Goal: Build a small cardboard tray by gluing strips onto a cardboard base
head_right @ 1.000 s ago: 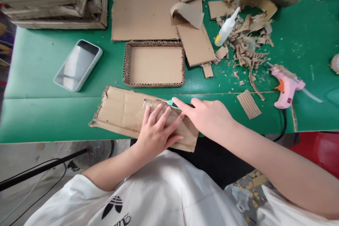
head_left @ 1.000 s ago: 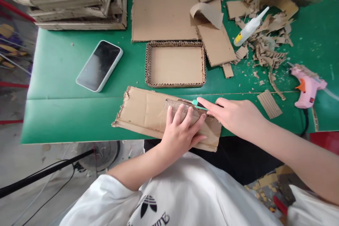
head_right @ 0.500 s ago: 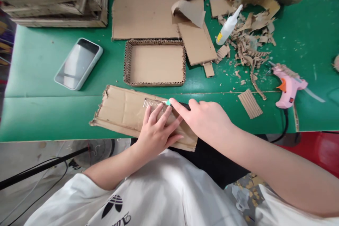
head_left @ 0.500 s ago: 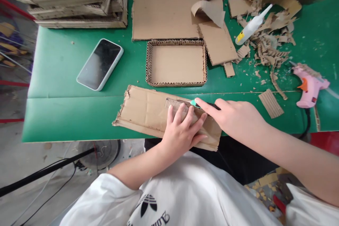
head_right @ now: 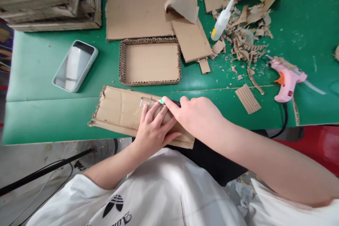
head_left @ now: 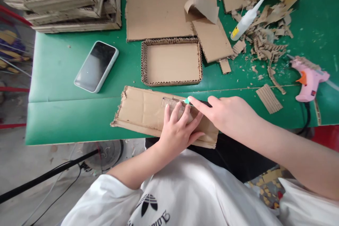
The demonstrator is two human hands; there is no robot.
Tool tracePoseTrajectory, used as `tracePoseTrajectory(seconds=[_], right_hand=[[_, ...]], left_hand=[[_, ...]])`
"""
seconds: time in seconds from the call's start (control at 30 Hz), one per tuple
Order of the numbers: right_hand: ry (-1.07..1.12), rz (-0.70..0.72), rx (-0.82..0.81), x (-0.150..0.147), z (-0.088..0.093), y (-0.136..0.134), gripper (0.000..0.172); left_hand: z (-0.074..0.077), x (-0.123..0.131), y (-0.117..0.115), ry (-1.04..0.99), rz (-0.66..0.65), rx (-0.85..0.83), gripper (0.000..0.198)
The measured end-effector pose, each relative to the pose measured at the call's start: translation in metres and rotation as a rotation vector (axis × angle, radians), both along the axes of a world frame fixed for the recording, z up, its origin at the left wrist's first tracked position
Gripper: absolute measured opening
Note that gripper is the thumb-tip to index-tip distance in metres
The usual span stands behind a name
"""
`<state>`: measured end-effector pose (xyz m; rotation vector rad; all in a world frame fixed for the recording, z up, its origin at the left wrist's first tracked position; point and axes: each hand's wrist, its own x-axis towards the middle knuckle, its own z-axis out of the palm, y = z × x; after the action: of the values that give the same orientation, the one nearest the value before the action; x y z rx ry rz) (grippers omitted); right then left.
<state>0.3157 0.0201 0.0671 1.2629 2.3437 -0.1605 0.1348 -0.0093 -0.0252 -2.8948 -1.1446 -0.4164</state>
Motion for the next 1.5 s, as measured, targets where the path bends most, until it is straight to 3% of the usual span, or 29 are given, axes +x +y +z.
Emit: tracePoseTrajectory(seconds=[0.57,1.5], right_hand=[[-0.046,0.014,-0.048,0.009,0.008,0.009,0.064],[0.003,0.085,0.137,0.037,-0.007,-0.012,0.066]], left_hand=[[0.003,0.0,-0.001,0.01,0.023,-0.05,0.056],[0.005,0.0,0.0,-0.002,0.029,-0.06,0.053]])
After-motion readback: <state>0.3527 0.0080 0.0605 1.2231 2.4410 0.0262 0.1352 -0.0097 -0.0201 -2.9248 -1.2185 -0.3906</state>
